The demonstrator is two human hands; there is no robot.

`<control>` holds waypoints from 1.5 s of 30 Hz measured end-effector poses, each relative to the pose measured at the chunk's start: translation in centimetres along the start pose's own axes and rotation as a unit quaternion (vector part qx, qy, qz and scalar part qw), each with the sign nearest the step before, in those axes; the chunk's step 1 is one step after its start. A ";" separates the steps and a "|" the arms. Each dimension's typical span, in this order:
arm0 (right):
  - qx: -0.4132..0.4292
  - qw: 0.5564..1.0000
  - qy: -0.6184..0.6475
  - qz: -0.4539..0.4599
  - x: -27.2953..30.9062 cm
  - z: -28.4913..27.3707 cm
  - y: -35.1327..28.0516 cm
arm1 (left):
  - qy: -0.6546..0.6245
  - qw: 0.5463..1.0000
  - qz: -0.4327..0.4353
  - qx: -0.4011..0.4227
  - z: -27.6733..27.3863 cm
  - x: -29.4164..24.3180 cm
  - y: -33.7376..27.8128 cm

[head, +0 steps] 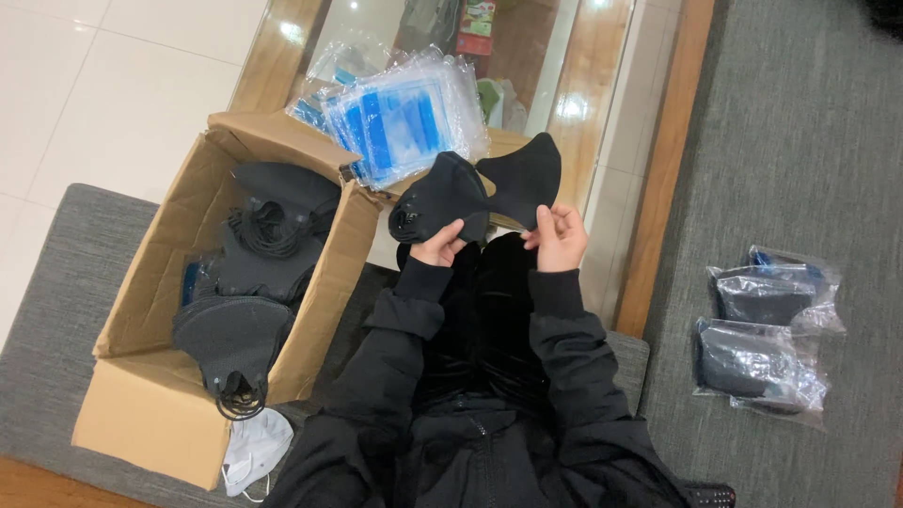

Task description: Packaging black face masks into individual plastic bags from a cardboard box

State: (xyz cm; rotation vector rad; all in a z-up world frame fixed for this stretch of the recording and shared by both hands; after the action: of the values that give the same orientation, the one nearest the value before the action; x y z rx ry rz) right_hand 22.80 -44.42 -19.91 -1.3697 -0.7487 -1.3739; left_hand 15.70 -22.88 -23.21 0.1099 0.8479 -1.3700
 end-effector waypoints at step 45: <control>-0.053 0.777 -0.549 -0.304 4.6 1.0 -4.0 | -0.002 0.999 -0.035 0.030 4.0 -1.6 -1.3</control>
State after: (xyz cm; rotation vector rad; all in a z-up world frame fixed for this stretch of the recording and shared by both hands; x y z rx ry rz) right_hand 20.10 -43.32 -14.48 -2.1294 -2.0532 -0.9356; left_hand 16.47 -24.02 -18.97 0.1248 0.8136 -1.4623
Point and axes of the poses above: each hand's wrist, its own y-axis towards the middle knuckle, its own z-axis out of the palm, x = y × z, the point moved 5 cm from there along y, towards the middle knuckle, and after that the axes turned 10 degrees about z, right-handed, at the moved point
